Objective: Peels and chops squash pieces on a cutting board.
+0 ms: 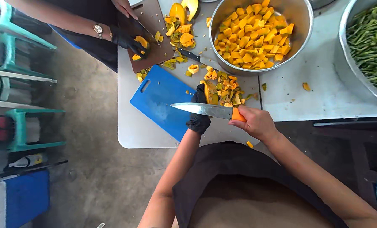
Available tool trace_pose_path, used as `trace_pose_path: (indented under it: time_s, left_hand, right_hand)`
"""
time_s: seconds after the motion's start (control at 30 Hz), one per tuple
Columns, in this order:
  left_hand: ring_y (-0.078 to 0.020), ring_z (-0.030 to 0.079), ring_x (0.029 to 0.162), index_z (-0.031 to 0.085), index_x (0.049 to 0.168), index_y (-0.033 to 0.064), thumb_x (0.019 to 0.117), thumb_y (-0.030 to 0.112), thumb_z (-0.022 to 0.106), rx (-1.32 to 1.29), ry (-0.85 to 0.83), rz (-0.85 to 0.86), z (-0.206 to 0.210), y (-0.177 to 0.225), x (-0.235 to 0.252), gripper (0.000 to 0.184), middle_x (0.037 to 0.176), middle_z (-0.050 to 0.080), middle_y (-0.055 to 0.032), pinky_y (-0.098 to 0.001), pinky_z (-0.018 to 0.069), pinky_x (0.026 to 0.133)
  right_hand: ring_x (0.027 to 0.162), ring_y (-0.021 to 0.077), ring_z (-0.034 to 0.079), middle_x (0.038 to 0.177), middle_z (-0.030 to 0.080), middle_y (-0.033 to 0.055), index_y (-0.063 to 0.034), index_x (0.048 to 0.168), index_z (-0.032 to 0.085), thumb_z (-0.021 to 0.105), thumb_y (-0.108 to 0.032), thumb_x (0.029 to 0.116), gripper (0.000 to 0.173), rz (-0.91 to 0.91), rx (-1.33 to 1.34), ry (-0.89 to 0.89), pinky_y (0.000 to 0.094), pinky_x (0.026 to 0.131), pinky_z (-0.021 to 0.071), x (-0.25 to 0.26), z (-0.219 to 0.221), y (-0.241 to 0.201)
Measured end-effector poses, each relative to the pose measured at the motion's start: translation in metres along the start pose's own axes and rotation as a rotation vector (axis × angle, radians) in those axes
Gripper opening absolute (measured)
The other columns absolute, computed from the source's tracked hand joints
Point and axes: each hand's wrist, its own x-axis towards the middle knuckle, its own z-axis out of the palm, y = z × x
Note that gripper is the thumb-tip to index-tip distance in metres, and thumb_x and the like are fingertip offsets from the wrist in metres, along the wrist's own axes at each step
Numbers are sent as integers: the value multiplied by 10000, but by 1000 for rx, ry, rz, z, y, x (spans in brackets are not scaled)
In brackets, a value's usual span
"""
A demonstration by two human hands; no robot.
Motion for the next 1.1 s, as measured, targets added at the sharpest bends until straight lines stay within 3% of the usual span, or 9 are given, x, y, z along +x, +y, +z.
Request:
trace_pose_path:
  time_s: [0.3, 0.37, 0.43, 0.5, 0.8, 0.87, 0.93, 1.0, 1.1]
  left_hand:
    - [-76, 619, 962, 481, 1360, -76, 1110, 163, 293, 126, 57, 129, 1, -31, -3, 393, 1106, 611, -113, -257, 537, 890]
    - [-150, 606, 1119, 473, 1403, -93, 1093, 102, 332, 374, 28, 155, -3, -34, -9, 393, 1243, 611, -191, -283, 484, 1007]
    - [-337, 565, 1290, 462, 1423, -133, 1064, 49, 426, 658, -18, 189, -5, -34, -17, 404, 1362, 573, -310, -419, 403, 1122]
    - [-355, 536, 1328, 445, 1448, -115, 1085, 91, 409, 702, -48, 134, -7, -39, -19, 419, 1397, 548, -309, -442, 384, 1146]
    - [-218, 610, 1123, 495, 1390, -81, 1112, 148, 358, 571, -138, -79, -27, -55, -12, 385, 1264, 605, -230, -351, 482, 1017]
    - [-277, 641, 1007, 550, 1306, -102, 1106, 123, 371, 605, -186, -193, -19, -51, -21, 351, 1146, 635, -254, -425, 518, 930]
    - [-219, 634, 887, 547, 1344, -38, 1130, 207, 315, 483, -236, -330, -13, -51, -29, 400, 1083, 639, -190, -394, 547, 821]
    - [-146, 622, 785, 541, 1368, 21, 1134, 277, 292, 310, -231, -383, -18, -52, -32, 426, 1026, 646, -117, -326, 549, 728]
    - [-101, 646, 697, 541, 1361, 90, 1130, 367, 275, 50, -200, -416, -37, -72, -23, 448, 924, 683, -47, -260, 564, 635]
  right_hand:
    - [671, 406, 683, 718, 633, 209, 71, 869, 644, 541, -625, 959, 709, 127, 15, -83, 538, 539, 514, -1, 14, -4]
    - [720, 422, 693, 760, 650, 225, 73, 901, 649, 546, -618, 967, 702, 182, 27, -119, 560, 580, 526, 1, 16, -8]
    - [776, 442, 701, 802, 667, 243, 78, 936, 654, 570, -585, 978, 670, 253, 52, -201, 585, 625, 528, 8, 16, -11]
    - [817, 433, 692, 818, 661, 237, 66, 955, 647, 575, -559, 995, 630, 316, 94, -312, 587, 678, 519, 14, 16, -11]
    - [901, 428, 698, 882, 682, 237, 51, 1022, 648, 531, -572, 1016, 634, 403, 86, -435, 591, 751, 522, 22, 35, -18]
    - [997, 455, 684, 977, 693, 267, 44, 1116, 656, 488, -575, 1035, 646, 531, 118, -510, 627, 831, 510, 32, 37, -15]
    - [1068, 487, 657, 1078, 683, 307, 48, 1183, 662, 414, -577, 1060, 684, 690, 228, -561, 676, 904, 483, 38, 45, 8]
    - [967, 437, 642, 1048, 656, 304, 74, 1163, 657, 329, -559, 1088, 716, 791, 400, -585, 624, 870, 486, 32, 61, 37]
    - [662, 216, 502, 827, 543, 125, 32, 1127, 639, 273, -555, 1096, 692, 856, 519, -551, 404, 657, 468, 18, 72, 45]
